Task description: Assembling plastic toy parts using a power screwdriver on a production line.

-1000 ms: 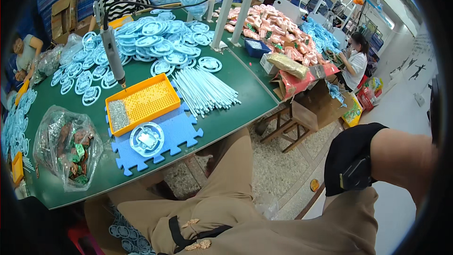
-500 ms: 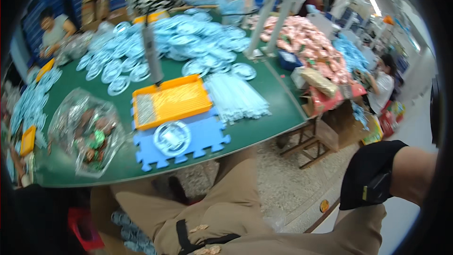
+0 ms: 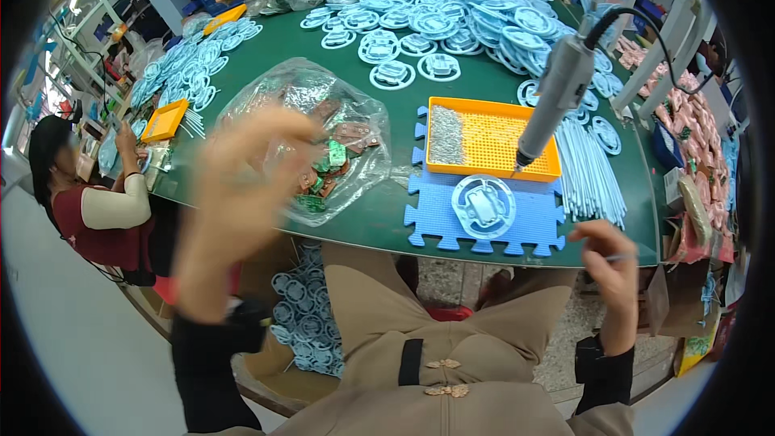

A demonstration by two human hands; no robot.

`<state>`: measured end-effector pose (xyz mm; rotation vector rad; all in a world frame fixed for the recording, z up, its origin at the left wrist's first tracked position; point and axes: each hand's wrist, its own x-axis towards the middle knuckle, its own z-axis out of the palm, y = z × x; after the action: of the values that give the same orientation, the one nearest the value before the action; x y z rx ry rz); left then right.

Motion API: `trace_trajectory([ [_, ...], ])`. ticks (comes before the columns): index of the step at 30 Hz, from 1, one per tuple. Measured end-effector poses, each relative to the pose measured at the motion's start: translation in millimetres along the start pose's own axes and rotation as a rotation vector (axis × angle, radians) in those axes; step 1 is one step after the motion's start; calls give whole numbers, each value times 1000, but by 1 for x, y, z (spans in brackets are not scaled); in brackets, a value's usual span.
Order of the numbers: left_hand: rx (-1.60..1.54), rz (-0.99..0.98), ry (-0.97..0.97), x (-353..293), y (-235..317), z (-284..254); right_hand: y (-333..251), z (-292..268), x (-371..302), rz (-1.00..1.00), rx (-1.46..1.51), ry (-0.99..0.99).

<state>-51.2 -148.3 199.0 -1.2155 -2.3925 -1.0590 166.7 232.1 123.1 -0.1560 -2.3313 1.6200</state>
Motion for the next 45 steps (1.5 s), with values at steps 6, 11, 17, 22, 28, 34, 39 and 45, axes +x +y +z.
trace_trajectory([
  [6,760,58,-113,-36,-97,79,75,17,8,218,-82,-33],
  [11,725,71,-83,-31,-119,104,95,29,15,115,-314,-37],
  [17,715,51,-101,-29,-134,104,109,42,13,20,-227,-66],
  [22,857,44,-397,-13,-158,96,114,38,12,21,-150,-53],
  [28,689,-25,-232,10,-132,100,118,30,21,21,-147,-63],
  [34,636,-146,-203,9,-139,93,119,32,17,12,-176,-48],
  [39,593,-227,-174,-9,-116,88,111,39,11,32,-114,-34],
  [45,304,-76,125,-28,-129,91,114,40,21,-17,-140,21],
])
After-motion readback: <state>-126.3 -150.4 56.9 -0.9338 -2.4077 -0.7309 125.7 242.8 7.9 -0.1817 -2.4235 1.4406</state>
